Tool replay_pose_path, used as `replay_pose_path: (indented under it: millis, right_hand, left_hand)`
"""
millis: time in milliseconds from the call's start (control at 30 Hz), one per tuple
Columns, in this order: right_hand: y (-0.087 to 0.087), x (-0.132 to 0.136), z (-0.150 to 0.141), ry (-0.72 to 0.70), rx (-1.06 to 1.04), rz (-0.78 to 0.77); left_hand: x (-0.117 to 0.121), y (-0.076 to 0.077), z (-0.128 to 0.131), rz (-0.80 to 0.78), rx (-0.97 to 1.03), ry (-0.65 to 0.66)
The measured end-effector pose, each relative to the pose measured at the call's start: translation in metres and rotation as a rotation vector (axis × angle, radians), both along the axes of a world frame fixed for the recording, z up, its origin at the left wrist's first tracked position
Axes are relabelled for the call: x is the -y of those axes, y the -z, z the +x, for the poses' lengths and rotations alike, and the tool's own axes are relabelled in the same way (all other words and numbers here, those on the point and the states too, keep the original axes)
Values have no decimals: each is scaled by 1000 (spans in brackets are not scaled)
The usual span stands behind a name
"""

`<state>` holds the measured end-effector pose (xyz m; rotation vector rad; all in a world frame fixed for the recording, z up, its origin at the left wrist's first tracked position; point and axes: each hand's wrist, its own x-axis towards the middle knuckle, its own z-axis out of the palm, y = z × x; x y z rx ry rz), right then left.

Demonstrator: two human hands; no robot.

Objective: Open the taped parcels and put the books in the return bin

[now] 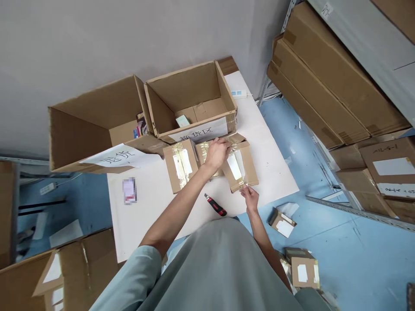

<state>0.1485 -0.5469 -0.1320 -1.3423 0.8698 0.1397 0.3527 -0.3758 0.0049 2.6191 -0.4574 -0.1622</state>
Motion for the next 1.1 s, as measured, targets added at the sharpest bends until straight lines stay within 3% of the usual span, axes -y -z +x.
replay_pose_path:
  millis: [100,167,333,467,600,733,867,1000,1100]
  right_hand:
    - [-15,16,-13,24,45,-192]
    - [-35,37,-24,23,67,-365]
    - [-115,76,-47,50,112,-794]
    - [-171,54,-74,-2,182,-958]
    - [-194,-6,-112,-157,238,-1041]
    - [-184,-80,-136,-365,274,-1043]
    - [-148,-153,-145,-551,263,-1037]
    - [-103,-212,-149,-718,253,-972]
    - [-70,-243,-150,-826,217,-903]
  left_hand:
    - [-8,-19,-20,-55,19,45]
    - [-15,-33,-38,-131,32,21]
    - [-42,-65,-104,-276,7,-112]
    - [-88,-85,-177,-303,1,-264]
    - [-163,-86,-257,-332,-43,-350]
    - [-251,-62,-326,-320,-146,-435]
    - [-329,-21,-381,-335,-223,-562]
    - [-385,28,-419,-381,-257,-734]
    - [-411,67,-435,-411,-301,-836]
